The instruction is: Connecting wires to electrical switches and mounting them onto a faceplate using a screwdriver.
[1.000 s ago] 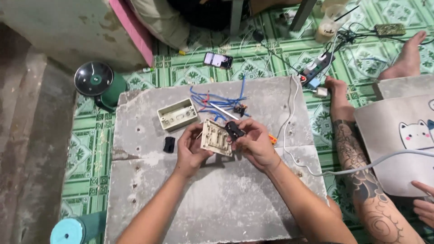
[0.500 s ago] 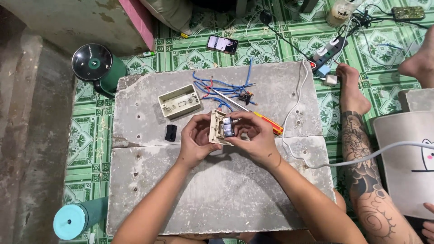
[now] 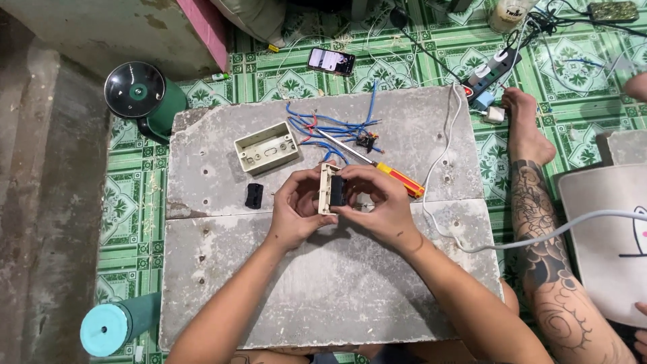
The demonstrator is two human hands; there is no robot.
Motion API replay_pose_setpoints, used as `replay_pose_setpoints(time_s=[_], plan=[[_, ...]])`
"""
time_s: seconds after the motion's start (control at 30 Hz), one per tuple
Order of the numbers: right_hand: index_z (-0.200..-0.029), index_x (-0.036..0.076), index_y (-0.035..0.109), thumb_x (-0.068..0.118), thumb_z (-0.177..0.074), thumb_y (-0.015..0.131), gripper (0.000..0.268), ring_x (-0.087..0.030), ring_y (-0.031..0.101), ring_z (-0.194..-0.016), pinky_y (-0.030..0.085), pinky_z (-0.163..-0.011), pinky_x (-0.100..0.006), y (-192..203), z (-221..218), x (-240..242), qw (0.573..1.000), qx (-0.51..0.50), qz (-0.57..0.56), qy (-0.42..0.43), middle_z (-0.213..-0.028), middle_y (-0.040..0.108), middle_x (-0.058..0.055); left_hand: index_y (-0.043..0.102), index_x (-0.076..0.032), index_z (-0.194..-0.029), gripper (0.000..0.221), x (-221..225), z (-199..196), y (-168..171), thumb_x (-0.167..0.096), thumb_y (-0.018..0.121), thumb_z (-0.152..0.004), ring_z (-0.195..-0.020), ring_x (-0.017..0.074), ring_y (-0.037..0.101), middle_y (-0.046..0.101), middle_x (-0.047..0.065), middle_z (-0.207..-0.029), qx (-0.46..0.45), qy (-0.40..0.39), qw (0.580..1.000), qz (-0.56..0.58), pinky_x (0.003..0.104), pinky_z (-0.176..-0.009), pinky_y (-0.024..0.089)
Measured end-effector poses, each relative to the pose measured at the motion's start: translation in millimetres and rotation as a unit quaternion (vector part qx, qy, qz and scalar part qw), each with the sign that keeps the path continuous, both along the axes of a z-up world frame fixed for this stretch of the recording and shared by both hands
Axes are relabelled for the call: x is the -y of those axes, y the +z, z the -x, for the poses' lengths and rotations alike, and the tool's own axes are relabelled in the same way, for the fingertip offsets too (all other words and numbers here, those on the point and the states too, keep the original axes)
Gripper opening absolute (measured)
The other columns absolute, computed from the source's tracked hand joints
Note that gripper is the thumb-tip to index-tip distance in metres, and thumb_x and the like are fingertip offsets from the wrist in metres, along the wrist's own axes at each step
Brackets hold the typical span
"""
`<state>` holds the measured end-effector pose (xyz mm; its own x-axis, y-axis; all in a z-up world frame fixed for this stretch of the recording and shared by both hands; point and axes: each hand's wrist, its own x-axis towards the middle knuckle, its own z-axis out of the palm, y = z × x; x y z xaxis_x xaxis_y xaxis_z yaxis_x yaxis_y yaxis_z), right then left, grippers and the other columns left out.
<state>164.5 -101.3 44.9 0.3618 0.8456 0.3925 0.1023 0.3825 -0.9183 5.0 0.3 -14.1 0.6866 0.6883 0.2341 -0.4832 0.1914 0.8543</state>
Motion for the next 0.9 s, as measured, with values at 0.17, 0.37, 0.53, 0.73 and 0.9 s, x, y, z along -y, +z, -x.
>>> replay_pose_setpoints(time_s=[0.17,0.37,0.53,0.73,0.9], plan=[[-0.111,-0.005,0.070,0.003,-0.072,0.093,0.046,-0.020,0.072,-0.079,0.062,-0.066,-0.030,1,5,1,0.999,0.029,-0.016,-0.025,-0.108,0.073,-0.019,0.048,0.000,-0.121,0.071,1,0,2,0.004,0.092,-0.065,-0.124,0.0292,0.062,0.053,0.016,-0.148,-0.003,-0.008,1.000,0.003,0.036,-0.082,0.069],[-0.110,-0.002,0.073,0.008,-0.070,0.095,0.047,-0.028,0.075,-0.093,0.060,-0.076,-0.035,8,-1,0,0.991,0.123,-0.028,-0.052,-0.106,0.076,-0.018,0.045,-0.003,-0.113,0.061,1,3,12,0.002,0.089,-0.072,-0.125,0.0300,0.062,0.048,0.019,-0.152,-0.014,-0.020,1.000,-0.018,0.031,-0.084,0.068],[-0.111,0.000,0.073,0.012,-0.069,0.096,0.049,-0.027,0.073,-0.096,0.058,-0.081,-0.036,2,-4,2,0.989,0.138,-0.009,-0.047,-0.106,0.078,-0.015,0.040,-0.007,-0.120,0.075,2,8,28,0.002,0.092,-0.066,-0.124,0.0308,0.063,0.048,0.019,-0.150,-0.032,-0.028,0.999,-0.007,0.031,-0.087,0.068],[-0.116,0.003,0.075,0.018,-0.079,0.090,0.043,-0.028,0.070,-0.094,0.055,-0.075,-0.036,9,-3,1,0.982,0.185,-0.023,-0.011,-0.110,0.079,-0.012,0.060,-0.009,-0.127,0.073,0,11,58,-0.010,0.098,-0.065,-0.124,0.0235,0.061,0.057,0.013,-0.131,-0.113,0.024,0.979,-0.167,0.035,-0.103,0.057],[-0.121,0.005,0.074,0.022,-0.092,0.078,0.034,-0.031,0.069,-0.101,0.051,-0.090,-0.042,9,-8,0,0.981,0.192,-0.011,0.038,-0.118,0.078,-0.011,0.071,-0.006,-0.118,0.059,-3,12,57,-0.008,0.098,-0.065,-0.118,0.0249,0.065,0.051,0.013,-0.133,-0.106,0.012,0.985,-0.136,0.036,-0.096,0.061]])
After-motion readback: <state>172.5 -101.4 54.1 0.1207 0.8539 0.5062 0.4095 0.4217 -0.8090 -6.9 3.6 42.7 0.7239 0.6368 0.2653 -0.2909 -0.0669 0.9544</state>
